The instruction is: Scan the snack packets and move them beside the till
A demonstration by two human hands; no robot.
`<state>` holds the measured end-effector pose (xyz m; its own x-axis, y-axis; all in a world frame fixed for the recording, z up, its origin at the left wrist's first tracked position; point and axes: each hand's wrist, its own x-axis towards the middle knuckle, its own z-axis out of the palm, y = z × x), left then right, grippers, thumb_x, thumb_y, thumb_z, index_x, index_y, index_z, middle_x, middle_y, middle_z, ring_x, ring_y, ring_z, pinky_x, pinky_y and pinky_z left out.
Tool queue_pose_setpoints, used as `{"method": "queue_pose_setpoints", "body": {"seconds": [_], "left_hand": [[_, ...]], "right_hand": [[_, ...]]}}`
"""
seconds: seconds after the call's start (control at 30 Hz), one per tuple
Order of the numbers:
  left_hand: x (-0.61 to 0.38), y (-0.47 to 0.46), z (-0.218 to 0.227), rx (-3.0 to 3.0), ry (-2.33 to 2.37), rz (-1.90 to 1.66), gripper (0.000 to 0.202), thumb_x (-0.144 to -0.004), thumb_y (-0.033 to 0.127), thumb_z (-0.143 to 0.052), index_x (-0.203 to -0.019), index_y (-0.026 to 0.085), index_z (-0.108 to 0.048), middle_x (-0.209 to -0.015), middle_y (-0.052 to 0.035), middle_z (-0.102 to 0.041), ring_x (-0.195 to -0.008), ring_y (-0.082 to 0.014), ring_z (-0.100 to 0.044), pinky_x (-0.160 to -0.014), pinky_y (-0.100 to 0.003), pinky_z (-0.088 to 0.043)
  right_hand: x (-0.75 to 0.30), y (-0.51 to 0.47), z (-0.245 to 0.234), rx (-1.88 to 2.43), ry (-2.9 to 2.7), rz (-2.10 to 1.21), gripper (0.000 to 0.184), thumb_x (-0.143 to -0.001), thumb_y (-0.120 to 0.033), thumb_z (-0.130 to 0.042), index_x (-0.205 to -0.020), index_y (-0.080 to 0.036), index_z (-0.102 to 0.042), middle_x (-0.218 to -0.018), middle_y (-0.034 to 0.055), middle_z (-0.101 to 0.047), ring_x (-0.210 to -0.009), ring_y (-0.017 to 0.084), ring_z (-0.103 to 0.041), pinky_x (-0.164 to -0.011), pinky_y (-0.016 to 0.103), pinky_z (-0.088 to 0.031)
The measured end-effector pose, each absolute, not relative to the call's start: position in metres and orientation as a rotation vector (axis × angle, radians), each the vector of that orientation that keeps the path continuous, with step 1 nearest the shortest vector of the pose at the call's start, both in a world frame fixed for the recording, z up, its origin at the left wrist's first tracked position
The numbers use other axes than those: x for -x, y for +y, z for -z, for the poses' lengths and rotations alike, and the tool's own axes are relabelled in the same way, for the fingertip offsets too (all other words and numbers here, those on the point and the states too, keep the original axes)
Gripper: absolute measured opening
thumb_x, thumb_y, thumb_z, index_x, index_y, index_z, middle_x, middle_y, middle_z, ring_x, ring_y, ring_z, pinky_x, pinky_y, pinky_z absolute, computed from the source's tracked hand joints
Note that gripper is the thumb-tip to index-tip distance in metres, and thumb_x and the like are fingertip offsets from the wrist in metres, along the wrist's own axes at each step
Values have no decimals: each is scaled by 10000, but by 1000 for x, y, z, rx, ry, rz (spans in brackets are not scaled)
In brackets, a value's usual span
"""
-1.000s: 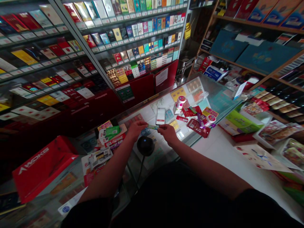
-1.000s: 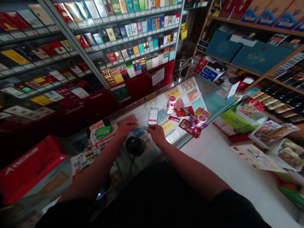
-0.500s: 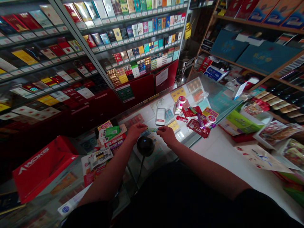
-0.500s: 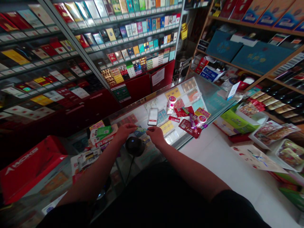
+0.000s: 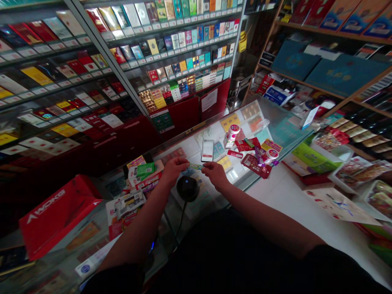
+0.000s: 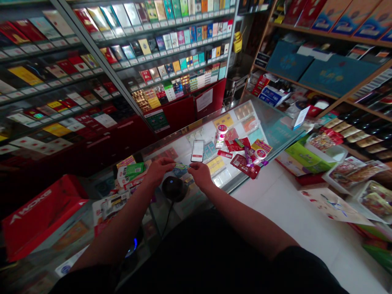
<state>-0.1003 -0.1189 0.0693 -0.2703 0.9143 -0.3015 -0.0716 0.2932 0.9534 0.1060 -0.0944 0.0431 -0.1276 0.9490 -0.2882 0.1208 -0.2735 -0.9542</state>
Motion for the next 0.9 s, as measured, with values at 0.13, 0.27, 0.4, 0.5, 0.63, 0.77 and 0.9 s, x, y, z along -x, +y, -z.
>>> {"method": "queue_pose_setpoints", "body": {"seconds": [0.13, 0.27, 0.4, 0.5, 0.63, 0.77, 0.9], "left_hand": [[99, -122, -78, -846, 1509, -1216, 386, -572, 377, -934, -835, 166, -745, -781, -35, -729, -656, -144, -613, -647, -283, -481], [96, -127, -92, -884, 1481, -1203, 380, -578, 374, -937, -844, 173, -755, -800, -42, -737, -676, -155, -625, -674, -302, -504], [92, -136, -105, -904, 1434, -1162, 382, -577, 363, -940, -856, 170, -764, -812, -46, -745, -691, -163, -642, -682, -307, -510], [96, -146, -111, -832, 1475, -1266, 381, -588, 360, -934, -868, 177, -750, -812, -34, -739, -685, -155, -634, -665, -294, -500], [111, -164, -110, -657, 1640, -1558, 389, -617, 369, -899, -914, 186, -726, -801, -3, -701, -634, -113, -567, -615, -257, -451], [122, -192, -99, -468, 1715, -1761, 442, -610, 404, -884, -939, 187, -686, -845, 1, -694, -668, -110, -591, -636, -254, -463], [119, -226, -79, -271, 1760, -1815, 472, -596, 405, -882, -959, 188, -671, -808, 18, -676, -621, -100, -577, -599, -248, -456]], "right_hand": [[-107, -95, -50, 1367, -1240, -1505, 282, -708, -326, -773, -949, -182, -743, -773, 19, -747, -725, 171, -669, -712, 302, -537], [-108, -98, -57, 1333, -1263, -1490, 281, -727, -335, -772, -963, -185, -748, -791, 24, -753, -744, 180, -681, -719, 310, -541], [-109, -103, -66, 1298, -1303, -1486, 274, -732, -340, -774, -958, -187, -746, -812, 29, -762, -761, 188, -695, -741, 319, -543], [-116, -107, -71, 1274, -1302, -1508, 292, -734, -354, -774, -974, -191, -742, -833, 39, -774, -797, 204, -716, -771, 337, -554], [-139, -114, -68, 1305, -1284, -1489, 320, -721, -381, -783, -973, -188, -746, -836, 53, -782, -798, 217, -722, -769, 353, -565], [-171, -126, -62, 1421, -1193, -1491, 396, -699, -424, -801, -993, -164, -748, -823, 77, -787, -764, 223, -728, -764, 367, -576], [-204, -145, -57, 1532, -1142, -1472, 430, -660, -432, -823, -985, -160, -750, -821, 98, -789, -760, 238, -737, -754, 375, -588]]}}
